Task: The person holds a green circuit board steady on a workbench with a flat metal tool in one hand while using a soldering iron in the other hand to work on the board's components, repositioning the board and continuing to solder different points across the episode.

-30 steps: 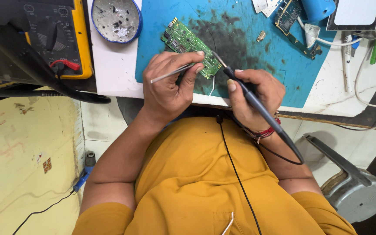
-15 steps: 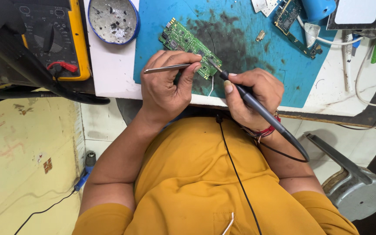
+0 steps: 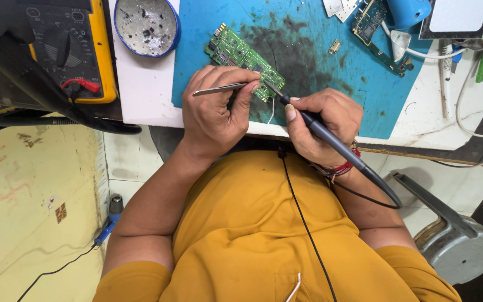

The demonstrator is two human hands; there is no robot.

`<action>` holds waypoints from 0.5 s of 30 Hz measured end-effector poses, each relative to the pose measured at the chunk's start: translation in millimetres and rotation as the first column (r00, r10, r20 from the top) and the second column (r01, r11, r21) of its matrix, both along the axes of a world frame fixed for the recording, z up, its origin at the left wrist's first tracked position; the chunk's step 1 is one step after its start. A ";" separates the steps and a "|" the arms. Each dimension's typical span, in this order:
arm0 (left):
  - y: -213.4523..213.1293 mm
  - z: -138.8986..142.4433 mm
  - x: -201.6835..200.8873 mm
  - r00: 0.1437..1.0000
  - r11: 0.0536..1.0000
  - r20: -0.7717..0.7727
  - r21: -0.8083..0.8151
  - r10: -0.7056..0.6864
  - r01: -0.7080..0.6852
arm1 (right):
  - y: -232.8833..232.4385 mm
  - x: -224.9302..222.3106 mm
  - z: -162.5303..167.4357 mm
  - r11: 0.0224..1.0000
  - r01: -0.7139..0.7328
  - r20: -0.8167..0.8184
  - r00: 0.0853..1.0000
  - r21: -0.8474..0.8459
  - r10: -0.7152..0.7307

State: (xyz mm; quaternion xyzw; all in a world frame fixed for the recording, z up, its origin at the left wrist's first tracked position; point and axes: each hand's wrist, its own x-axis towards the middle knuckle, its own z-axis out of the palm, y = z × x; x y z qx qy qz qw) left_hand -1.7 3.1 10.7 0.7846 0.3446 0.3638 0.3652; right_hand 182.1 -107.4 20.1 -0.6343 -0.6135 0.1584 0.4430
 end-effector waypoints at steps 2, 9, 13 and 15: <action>-0.6 0.1 -0.3 1.000 1.000 -0.013 0.009 0.003 -0.003 | 0.2 -0.1 0.2 1.000 0.002 0.003 1.000 0.002 -0.002; -0.8 -0.6 -0.3 1.000 1.000 -0.017 0.006 -0.003 0.003 | 1.0 -1.1 1.9 1.000 0.012 0.001 1.000 -0.005 -0.012; -1.0 -1.1 -0.5 1.000 1.000 -0.020 0.022 0.004 -0.003 | 0.8 0.4 2.0 1.000 -0.024 0.028 0.999 -0.008 0.024; -1.1 -1.2 -0.8 1.000 1.000 -0.022 0.027 0.004 -0.003 | -0.2 -0.5 0.8 1.000 0.005 0.022 1.000 -0.011 -0.005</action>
